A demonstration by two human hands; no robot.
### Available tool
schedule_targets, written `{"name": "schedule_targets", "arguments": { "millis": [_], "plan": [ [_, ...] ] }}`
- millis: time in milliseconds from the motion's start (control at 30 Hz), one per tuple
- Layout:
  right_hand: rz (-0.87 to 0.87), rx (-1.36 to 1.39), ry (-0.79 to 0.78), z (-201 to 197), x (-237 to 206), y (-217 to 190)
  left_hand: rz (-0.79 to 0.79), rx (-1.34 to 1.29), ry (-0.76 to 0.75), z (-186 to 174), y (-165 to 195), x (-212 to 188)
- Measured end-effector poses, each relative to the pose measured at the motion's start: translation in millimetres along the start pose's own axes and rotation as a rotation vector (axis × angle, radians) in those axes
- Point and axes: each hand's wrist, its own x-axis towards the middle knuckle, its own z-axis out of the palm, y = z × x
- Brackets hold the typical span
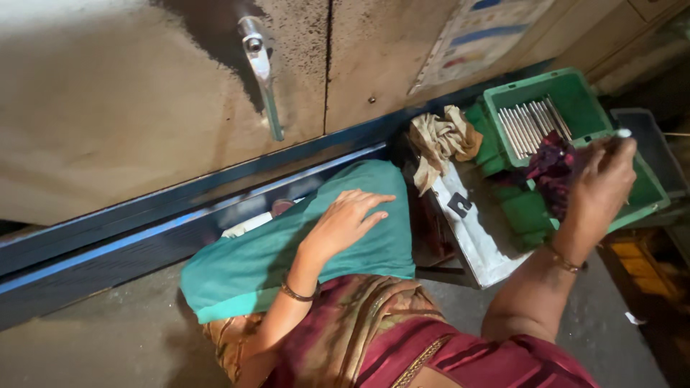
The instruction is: The person sits on the floor and repeatedly picks up metal rods from a green crate, wipes each rod with a cloth, and places it back. The person also wipes a nearby metal surface and handles a small cylindrical component.
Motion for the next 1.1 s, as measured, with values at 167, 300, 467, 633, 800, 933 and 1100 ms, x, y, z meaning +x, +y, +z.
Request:
{"name": "schedule_targets", "arguments": {
  "millis": [167,300,467,633,800,933,1100],
  "plan": [
    [0.138,1.103,-0.341,54.7,-24.4,-94.4,-0.048,-0.076,0.032,-4.3,12.3,0.1],
    [0.306,1.494,-0.689,124.8,-58.1,-152.9,-0.142,-0.294,0.163,-13.3,22.8,-6.5],
    [0.435,1.612,-0.935,162.8,-82.6,-196.2,-0.098,-0.521,0.347,-19.9,12.2,-18.6],
    [0.513,1.65,-1.064,161.9,-85.6,-210.3,-0.144,-0.852,0.407,-7.0,-19.4,-29.1],
    [0.455,1.64,-1.009,159.6,-82.1,-207.4,-0.086,-1.197,0.549,6.5,-49.1,-34.5],
    [0.483,1.669,-1.047,159.2,-80.6,-198.7,-0.036,-1.508,0.625,-0.3,-63.6,-43.0],
    [0.618,1.891,-1.136,164.3,-78.9,-190.8,0.064,-1.752,0.609,-9.9,-66.3,-50.3]
  ]
}}
